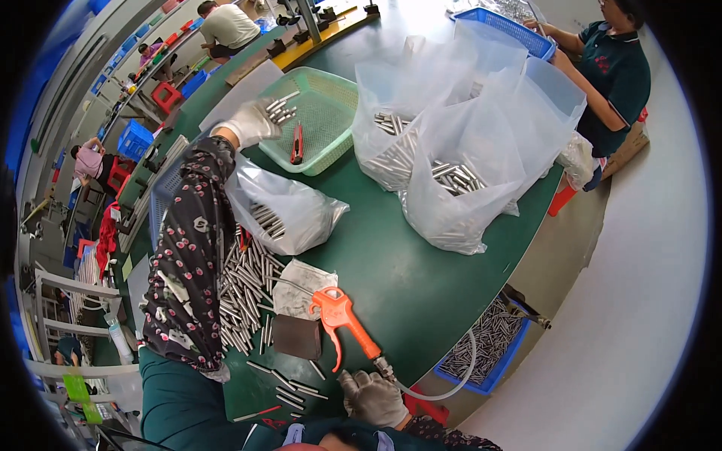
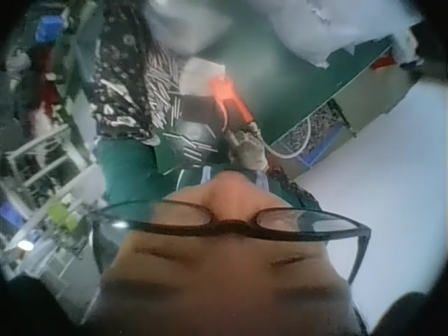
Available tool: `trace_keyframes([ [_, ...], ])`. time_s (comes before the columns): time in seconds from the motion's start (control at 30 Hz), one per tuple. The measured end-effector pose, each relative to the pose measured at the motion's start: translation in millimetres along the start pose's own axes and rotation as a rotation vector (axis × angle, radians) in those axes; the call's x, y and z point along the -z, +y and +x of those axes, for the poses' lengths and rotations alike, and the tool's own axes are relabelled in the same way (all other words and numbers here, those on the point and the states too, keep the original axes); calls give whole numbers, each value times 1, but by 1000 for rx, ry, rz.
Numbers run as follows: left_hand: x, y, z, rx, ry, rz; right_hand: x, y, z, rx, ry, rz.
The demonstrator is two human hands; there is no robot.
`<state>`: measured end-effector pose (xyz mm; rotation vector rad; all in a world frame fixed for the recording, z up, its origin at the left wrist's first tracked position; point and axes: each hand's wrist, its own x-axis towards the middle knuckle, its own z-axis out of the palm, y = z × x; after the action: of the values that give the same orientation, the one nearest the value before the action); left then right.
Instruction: Gathering small metal pins into neat bundles, cleaning them with a compressed air blow gun, and placing them into containers for packaging.
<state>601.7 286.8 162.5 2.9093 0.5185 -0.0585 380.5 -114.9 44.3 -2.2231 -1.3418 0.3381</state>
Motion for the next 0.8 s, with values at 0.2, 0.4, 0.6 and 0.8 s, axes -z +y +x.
trace_keyframes([
  [0.2,-58,17,31,4,-35,-85,-6,7,4,-11,-10,-33],
  [0.4,9,5,-16,-108,385,-288,-12,1,-9,-21,29,-3],
  [0.6,47,30,-198,-370,886,-465,-6,1,-6,79,118,-48],
  [0.8,-32,28,-417,-330,750,-186,-19,2,-5,238,210,-221],
])
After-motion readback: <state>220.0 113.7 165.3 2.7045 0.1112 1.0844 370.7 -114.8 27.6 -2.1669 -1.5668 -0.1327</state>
